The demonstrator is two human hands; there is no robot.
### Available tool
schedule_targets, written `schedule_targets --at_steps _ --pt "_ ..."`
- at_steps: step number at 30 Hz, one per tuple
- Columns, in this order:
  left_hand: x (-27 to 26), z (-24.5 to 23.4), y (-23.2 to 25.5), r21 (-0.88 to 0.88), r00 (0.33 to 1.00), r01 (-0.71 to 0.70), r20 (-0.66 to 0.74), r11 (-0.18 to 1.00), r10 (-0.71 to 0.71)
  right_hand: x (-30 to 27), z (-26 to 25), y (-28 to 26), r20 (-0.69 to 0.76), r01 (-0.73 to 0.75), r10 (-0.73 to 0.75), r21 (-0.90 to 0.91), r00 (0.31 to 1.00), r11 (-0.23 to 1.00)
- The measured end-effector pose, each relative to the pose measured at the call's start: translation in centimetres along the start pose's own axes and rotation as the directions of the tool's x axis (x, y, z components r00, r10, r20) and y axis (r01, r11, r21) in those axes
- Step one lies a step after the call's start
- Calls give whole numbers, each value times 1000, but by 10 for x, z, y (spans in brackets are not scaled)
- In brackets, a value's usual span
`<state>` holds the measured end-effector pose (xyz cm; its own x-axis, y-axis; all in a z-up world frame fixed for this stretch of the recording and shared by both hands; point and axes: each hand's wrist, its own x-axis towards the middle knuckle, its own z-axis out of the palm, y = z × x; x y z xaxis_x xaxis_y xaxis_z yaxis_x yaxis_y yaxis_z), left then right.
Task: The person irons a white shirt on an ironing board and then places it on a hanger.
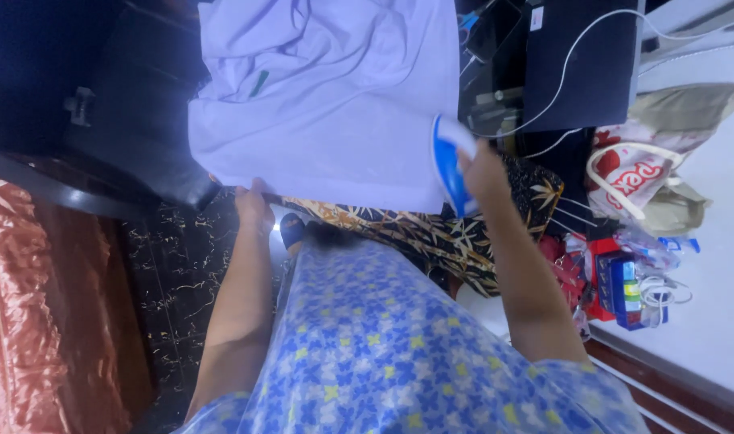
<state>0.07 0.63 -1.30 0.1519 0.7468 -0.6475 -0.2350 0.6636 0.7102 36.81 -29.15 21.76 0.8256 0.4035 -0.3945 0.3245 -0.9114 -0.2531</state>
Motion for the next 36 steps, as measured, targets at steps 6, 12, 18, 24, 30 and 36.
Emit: schedule_targets --at_steps 6,12,18,24,30,36 --pt "-5 1 5 -31 999 7 37 999 -6 44 19 5 -110 221 -205 158 972 962" --pt "-24 0 17 -130 991 33 130 991 -16 -23 64 -112 91 457 -500 292 861 840" --pt "19 -21 -19 -180 998 -3 60 984 14 -91 97 -202 189 704 -706 93 682 705" --pt "8 -3 6 -156 992 119 55 981 -112 -42 64 -200 128 613 -606 -26 785 790" --pt "19 -7 -3 -168 989 116 112 979 -98 46 46 -150 -147 470 -451 152 880 869" --pt "26 -15 -10 -123 988 134 97 983 -122 12 100 -166 -3 386 -395 225 919 895"
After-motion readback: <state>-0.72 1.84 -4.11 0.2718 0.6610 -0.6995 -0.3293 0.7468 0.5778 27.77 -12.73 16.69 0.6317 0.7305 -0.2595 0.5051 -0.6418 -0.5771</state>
